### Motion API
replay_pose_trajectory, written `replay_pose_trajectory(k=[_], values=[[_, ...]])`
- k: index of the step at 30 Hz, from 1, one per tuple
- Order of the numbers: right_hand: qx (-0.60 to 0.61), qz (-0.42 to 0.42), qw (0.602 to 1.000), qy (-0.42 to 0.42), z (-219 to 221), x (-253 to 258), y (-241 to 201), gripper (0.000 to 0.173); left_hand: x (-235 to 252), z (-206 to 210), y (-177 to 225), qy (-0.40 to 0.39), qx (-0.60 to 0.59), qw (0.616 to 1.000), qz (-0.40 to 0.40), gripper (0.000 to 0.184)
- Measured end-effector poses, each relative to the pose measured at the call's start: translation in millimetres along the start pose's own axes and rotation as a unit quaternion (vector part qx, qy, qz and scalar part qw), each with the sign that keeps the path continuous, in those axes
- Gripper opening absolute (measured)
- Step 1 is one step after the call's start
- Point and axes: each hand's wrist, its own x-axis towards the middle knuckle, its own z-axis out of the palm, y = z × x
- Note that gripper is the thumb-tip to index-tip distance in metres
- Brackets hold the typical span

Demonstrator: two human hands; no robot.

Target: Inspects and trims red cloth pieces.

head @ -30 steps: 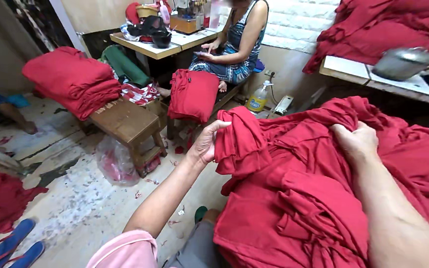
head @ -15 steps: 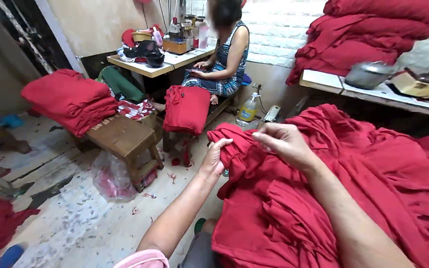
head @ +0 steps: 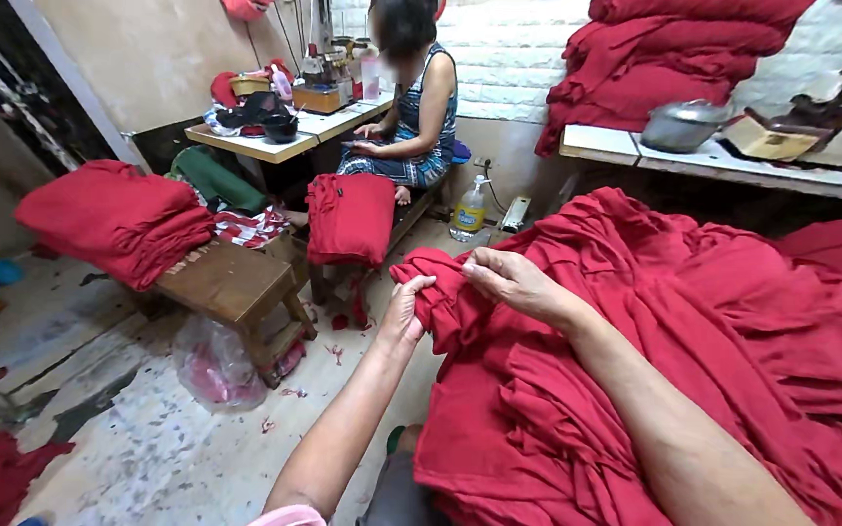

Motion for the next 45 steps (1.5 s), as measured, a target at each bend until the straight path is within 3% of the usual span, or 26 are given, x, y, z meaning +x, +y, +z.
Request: replay_pose_trajectory(k=[7, 12, 15, 18, 19, 23, 25, 27, 30, 33, 36, 41, 43, 45], values=[[-0.080, -0.052, 0.992, -0.078, 16, 2, 2, 0.029, -8, -2, 2, -0.006, -0.014, 1.000, -0.018, 0.010], [-0.047, -0.109, 0.992, -0.034, 20, 2, 9, 0.026, -12, -5, -1, -0.009, 0.040, 0.998, -0.043, 0.014], [-0.003, -0.109, 0.994, -0.020, 21, 5, 6, 0.026, -21, -5, 2, -0.006, 0.142, 0.989, -0.041, 0.013], [-0.046, -0.103, 0.994, 0.001, 24, 4, 7, 0.024, -32, -11, 2, -0.065, 0.289, 0.955, -0.005, 0.059], [-0.066, -0.092, 0.994, 0.002, 23, 3, 5, 0.025, -36, -11, 4, -0.094, 0.327, 0.940, -0.005, 0.062], [-0.114, -0.076, 0.990, -0.017, 23, 1, -5, 0.030, -73, 7, 20, -0.129, 0.425, 0.896, -0.022, 0.045], [-0.125, -0.093, 0.987, -0.035, 26, -2, -11, 0.026, -70, -20, 8, -0.123, 0.412, 0.900, 0.071, 0.023], [-0.134, -0.095, 0.985, -0.054, 29, -4, -21, 0.023, -66, -39, -2, -0.127, 0.383, 0.904, 0.139, 0.020], [-0.170, -0.110, 0.977, -0.067, 38, -4, -32, 0.021, -71, -39, -6, -0.108, 0.326, 0.927, 0.148, 0.020], [-0.217, -0.092, 0.969, -0.067, 39, -11, -53, 0.019, -79, -37, -4, -0.073, 0.343, 0.924, 0.153, 0.011], [-0.264, -0.076, 0.961, 0.002, 28, -25, -72, 0.021, -90, -37, -3, -0.087, 0.373, 0.911, 0.151, 0.014], [-0.328, -0.113, 0.912, 0.220, -11, -83, -80, 0.011, -104, -44, 0, -0.078, 0.324, 0.931, 0.151, 0.021], [-0.370, -0.071, 0.887, 0.268, -47, -123, -69, 0.014, -106, -55, 1, -0.070, 0.314, 0.934, 0.153, 0.023], [-0.413, 0.044, 0.862, 0.290, -84, -175, -54, 0.020, -111, -65, 2, -0.066, 0.304, 0.939, 0.144, 0.024]])
